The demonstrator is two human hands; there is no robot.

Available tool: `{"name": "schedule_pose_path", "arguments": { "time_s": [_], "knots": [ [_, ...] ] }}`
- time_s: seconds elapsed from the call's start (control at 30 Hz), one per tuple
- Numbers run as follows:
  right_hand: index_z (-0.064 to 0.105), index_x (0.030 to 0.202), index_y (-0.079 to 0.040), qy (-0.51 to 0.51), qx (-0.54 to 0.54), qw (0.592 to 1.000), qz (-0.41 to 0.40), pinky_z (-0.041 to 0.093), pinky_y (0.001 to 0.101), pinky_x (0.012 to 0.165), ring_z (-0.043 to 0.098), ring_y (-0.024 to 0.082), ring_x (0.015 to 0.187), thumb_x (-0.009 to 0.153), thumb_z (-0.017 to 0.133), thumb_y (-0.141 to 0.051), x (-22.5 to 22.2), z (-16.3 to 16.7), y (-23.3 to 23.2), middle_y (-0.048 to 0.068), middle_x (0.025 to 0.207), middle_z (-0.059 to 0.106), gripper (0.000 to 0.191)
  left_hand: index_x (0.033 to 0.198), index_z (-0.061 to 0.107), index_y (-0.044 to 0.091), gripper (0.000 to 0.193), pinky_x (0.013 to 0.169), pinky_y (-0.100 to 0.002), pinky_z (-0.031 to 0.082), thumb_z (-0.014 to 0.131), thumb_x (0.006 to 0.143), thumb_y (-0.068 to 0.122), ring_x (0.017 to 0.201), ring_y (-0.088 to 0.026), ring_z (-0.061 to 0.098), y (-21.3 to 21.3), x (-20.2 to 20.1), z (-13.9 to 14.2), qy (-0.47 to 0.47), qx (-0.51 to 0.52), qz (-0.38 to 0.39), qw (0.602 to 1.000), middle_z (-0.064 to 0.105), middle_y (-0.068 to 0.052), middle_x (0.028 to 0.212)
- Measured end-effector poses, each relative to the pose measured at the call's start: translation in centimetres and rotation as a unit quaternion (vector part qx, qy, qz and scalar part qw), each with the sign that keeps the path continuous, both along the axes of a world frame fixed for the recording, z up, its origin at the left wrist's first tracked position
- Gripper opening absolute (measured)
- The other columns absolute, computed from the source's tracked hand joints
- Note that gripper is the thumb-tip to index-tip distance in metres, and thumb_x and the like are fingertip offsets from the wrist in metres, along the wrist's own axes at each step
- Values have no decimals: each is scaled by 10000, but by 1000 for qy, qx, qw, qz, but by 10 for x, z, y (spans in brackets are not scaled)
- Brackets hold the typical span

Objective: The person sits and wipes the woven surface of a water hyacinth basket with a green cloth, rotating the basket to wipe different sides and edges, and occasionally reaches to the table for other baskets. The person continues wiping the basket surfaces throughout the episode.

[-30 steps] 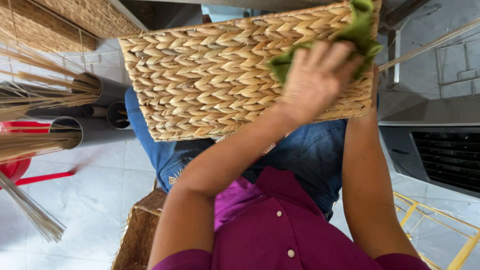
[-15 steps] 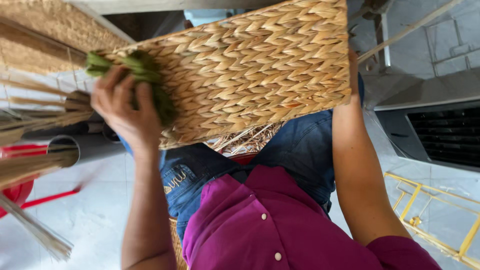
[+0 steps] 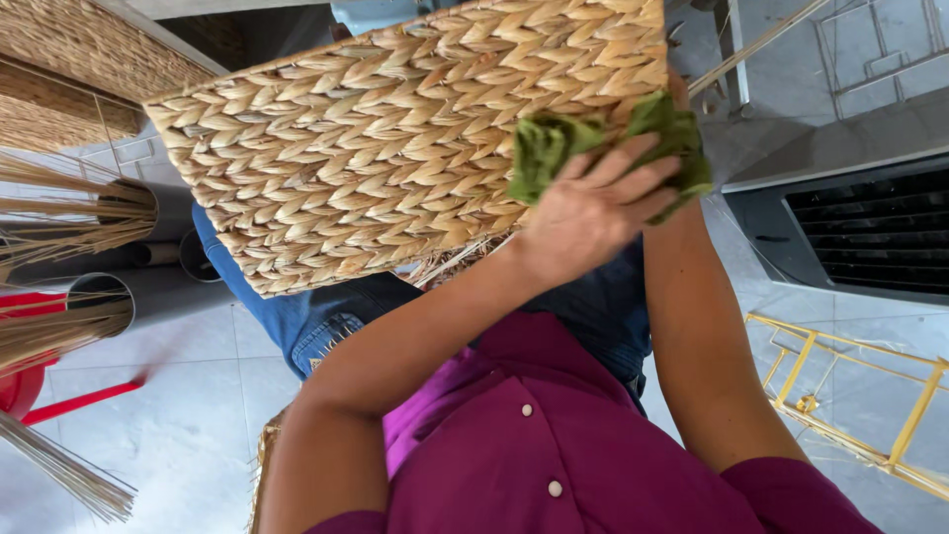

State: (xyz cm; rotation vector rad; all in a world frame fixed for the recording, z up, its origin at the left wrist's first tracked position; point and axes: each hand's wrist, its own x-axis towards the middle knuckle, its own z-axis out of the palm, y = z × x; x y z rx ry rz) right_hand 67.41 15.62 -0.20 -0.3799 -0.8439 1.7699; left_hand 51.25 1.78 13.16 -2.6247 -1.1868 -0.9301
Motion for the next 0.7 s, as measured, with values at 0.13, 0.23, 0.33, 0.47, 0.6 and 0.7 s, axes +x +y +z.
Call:
{"name": "schedule_pose_path", "arguments": {
  "time_s": [0.13,0.23,0.33,0.47,0.6,0.7],
  "knots": [
    [600,1429,-43,-35,52,998,-6,606,357,1007,706,203,1151,1104,547,-191,6,-11,13,102,1362,685,361,1225,755,213,337,1079,-476,401,786,890,220,1461,-248,416,-48,-81,8,16,-96,38,995,534,14,1524],
    [640,1396,-51,-52,110,991,-48,623,368,962,730,203,1136,1092,607,-120,9,-24,17,96,1314,716,314,1133,759,279,296,1158,-590,319,814,844,248,1427,-207,442,-91,-138,29,104,-84,114,984,557,61,1468],
    [657,1375,-31,-96,83,988,-91,613,360,970,730,195,1118,1091,636,-76,11,-31,17,102,1278,728,288,1165,768,256,375,1127,-542,346,835,796,248,1385,-253,494,-120,-174,48,127,-124,161,971,608,10,1414],
    [684,1359,6,-195,45,959,-200,571,310,973,699,153,1091,1087,633,-97,15,-14,2,83,1243,736,294,1167,755,177,314,1036,-474,417,853,874,233,1178,-273,574,-126,-193,61,65,-98,242,963,647,-17,1226],
    [638,1320,-4,-199,46,877,-436,524,325,948,671,173,1090,1090,623,-169,14,27,-69,88,1188,721,284,1201,704,92,294,1000,-430,462,815,959,216,1082,-283,606,-111,-184,70,-88,-141,252,953,662,-63,1192],
    [563,1448,-21,-240,116,842,-470,484,310,947,613,163,1109,1143,594,-269,-3,65,-135,102,1272,656,394,1239,649,72,317,1010,-428,491,755,978,217,1124,-303,615,-93,-144,75,-176,-166,192,951,645,-118,1207]
  ]
}}
